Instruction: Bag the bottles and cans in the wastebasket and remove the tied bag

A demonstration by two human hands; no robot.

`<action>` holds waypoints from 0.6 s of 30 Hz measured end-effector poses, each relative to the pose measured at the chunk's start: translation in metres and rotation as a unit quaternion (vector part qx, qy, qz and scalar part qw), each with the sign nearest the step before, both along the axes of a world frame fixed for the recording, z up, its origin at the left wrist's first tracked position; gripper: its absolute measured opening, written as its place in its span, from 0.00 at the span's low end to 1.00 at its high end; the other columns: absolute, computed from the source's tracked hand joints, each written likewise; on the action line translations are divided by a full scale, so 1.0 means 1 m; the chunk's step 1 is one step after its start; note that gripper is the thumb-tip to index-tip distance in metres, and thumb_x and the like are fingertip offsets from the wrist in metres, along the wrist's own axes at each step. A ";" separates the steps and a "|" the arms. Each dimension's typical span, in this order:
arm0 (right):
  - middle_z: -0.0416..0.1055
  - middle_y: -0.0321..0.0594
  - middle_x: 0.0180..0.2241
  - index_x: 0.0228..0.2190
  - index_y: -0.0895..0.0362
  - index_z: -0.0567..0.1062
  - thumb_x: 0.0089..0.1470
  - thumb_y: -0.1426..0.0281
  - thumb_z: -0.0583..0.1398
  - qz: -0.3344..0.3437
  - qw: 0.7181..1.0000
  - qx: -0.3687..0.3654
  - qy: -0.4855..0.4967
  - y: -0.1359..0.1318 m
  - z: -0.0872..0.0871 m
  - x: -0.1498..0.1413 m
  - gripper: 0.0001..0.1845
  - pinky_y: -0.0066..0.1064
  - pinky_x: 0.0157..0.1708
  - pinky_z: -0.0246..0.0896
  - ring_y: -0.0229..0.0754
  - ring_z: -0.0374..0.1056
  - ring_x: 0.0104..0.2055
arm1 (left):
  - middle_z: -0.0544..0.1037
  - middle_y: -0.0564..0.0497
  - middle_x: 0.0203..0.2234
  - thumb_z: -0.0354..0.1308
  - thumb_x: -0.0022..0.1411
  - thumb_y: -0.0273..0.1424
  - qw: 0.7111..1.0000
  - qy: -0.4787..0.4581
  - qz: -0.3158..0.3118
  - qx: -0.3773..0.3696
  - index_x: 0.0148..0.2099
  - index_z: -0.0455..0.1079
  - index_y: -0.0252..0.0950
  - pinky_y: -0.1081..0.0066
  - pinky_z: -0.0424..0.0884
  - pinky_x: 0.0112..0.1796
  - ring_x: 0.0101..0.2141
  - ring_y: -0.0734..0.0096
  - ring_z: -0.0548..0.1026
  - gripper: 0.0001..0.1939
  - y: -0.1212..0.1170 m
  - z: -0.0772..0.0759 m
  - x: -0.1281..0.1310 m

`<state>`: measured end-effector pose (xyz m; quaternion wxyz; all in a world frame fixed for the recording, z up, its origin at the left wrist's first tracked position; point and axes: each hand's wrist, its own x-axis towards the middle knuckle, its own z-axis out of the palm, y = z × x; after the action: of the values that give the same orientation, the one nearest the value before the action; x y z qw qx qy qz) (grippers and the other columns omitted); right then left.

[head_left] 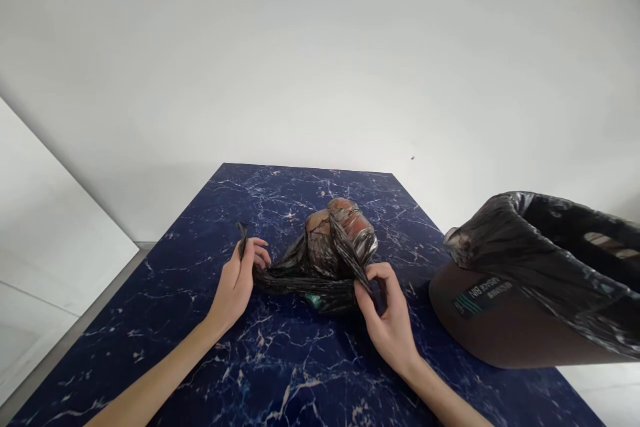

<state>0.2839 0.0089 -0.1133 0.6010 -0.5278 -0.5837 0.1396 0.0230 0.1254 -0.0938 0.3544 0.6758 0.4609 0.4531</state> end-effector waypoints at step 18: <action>0.67 0.40 0.33 0.35 0.52 0.68 0.70 0.70 0.50 0.039 0.998 0.044 -0.038 -0.015 0.001 0.002 0.11 0.35 0.30 0.61 0.43 0.64 0.31 | 0.83 0.48 0.45 0.52 0.79 0.29 0.876 0.250 -0.126 0.392 0.67 0.62 0.45 0.56 0.72 0.54 0.47 0.60 0.80 0.19 -0.014 -0.005 0.000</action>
<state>0.2856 -0.0066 -0.1123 0.5950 -0.4825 -0.6320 0.1171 0.0228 0.1109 -0.0985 -0.0122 0.9024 0.2295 0.3645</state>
